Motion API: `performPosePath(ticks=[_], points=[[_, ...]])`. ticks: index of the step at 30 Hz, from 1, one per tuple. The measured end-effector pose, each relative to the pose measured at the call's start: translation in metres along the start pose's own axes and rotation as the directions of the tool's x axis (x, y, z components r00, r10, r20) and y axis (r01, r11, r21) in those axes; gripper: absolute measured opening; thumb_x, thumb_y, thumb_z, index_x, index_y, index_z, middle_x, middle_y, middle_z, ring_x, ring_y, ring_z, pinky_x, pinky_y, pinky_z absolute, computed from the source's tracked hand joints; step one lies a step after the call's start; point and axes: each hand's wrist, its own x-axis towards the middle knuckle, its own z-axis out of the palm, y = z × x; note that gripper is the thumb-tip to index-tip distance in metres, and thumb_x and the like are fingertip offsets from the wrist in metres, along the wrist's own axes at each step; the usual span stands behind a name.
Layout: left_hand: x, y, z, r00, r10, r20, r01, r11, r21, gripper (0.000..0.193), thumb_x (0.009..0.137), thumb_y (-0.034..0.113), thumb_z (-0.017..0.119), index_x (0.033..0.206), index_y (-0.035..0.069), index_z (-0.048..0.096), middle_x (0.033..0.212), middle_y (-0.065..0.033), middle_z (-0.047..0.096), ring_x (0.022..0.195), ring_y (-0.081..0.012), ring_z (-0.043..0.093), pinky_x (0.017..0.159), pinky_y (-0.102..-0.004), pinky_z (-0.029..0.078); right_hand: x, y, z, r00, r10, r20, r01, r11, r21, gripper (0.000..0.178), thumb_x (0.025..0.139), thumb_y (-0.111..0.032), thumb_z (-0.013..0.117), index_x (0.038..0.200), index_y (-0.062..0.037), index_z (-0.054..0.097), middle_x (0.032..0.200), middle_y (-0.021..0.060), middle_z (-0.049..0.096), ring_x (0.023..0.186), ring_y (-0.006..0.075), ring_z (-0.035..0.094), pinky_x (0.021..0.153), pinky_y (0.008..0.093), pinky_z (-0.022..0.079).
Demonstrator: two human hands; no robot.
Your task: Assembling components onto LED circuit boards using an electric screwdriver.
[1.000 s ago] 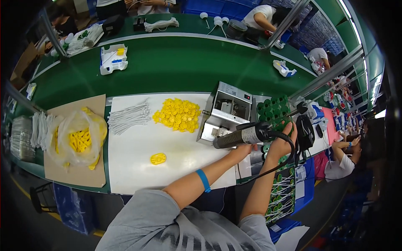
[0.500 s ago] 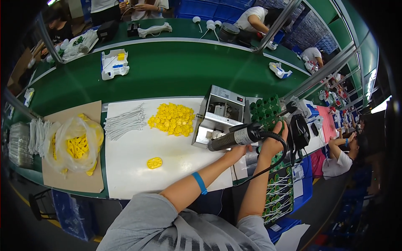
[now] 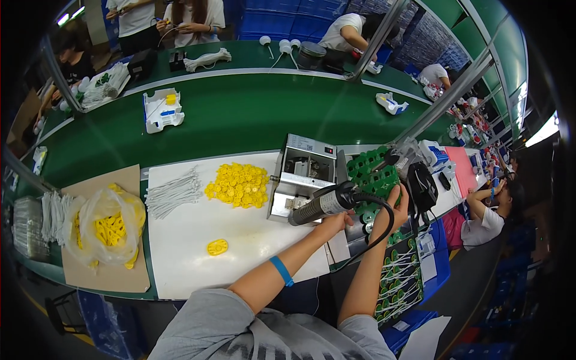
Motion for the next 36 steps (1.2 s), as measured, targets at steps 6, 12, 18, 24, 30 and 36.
performPosePath(ticks=[6,12,18,24,30,36], points=[[-0.011,0.017,0.002,0.992,-0.107,0.063,0.106,0.994,0.019,0.045,0.103,0.045,0.046,0.106,0.002,0.058,0.082,-0.0063,0.063,0.044,-0.005,0.037,0.039,-0.0235,0.025,-0.022,0.01,-0.049,0.998,-0.02,-0.061,0.023,0.999,0.046,0.034,0.102,-0.025,0.059,0.117,0.0049,0.063,0.101,0.0053,0.066,0.083,0.0097,0.059,0.072,0.0227,0.047],[-0.031,0.04,0.024,0.983,-0.055,0.176,0.099,0.962,-0.255,0.012,0.097,0.017,0.063,0.097,0.007,0.057,0.074,0.0022,0.056,0.05,-0.0015,0.037,0.046,-0.0202,0.027,-0.049,0.034,-0.096,0.922,0.385,-0.05,-0.316,0.818,0.48,0.029,0.103,-0.028,0.054,0.118,-0.0041,0.058,0.097,0.0005,0.064,0.078,0.0076,0.061,0.064,0.0229,0.048],[-0.031,0.036,0.033,0.961,-0.003,0.277,0.076,0.964,-0.255,0.015,0.098,0.018,0.063,0.105,0.006,0.057,0.083,-0.0003,0.061,0.052,-0.0006,0.036,0.047,-0.0185,0.025,-0.061,0.036,-0.113,0.837,0.545,0.038,-0.427,0.609,0.668,0.03,0.103,-0.032,0.052,0.12,-0.0067,0.054,0.108,0.0035,0.064,0.093,0.0156,0.066,0.073,0.0321,0.056],[-0.025,0.042,0.053,0.954,-0.037,0.296,0.151,0.916,-0.372,0.011,0.097,0.019,0.054,0.103,0.01,0.054,0.084,-0.0006,0.057,0.061,-0.0053,0.042,0.049,-0.0203,0.029,-0.05,0.03,-0.125,0.787,0.584,0.199,-0.48,0.377,0.792,0.031,0.105,-0.027,0.048,0.125,-0.0045,0.052,0.121,0.0095,0.063,0.106,0.023,0.065,0.087,0.0406,0.056],[-0.023,0.041,0.069,0.951,-0.07,0.301,0.185,0.909,-0.373,0.036,0.104,0.037,0.047,0.077,0.014,0.048,0.058,0.0025,0.038,0.058,-0.0118,0.038,0.058,-0.0256,0.033,-0.039,0.001,-0.129,0.612,0.629,0.48,-0.644,0.045,0.763,0.028,0.103,-0.023,0.05,0.119,-0.0024,0.059,0.119,0.0104,0.067,0.11,0.0229,0.064,0.098,0.0372,0.05],[-0.034,0.057,0.103,0.99,-0.121,0.072,0.139,0.928,-0.345,0.035,0.103,0.02,0.05,0.136,0.013,0.053,0.082,0.006,0.055,0.066,-0.0046,0.047,0.059,-0.0217,0.038,-0.034,-0.025,-0.133,0.522,0.594,0.613,-0.705,-0.104,0.701,0.019,0.101,-0.017,0.053,0.11,-0.0022,0.061,0.106,0.0092,0.07,0.097,0.019,0.069,0.085,0.0294,0.058]])
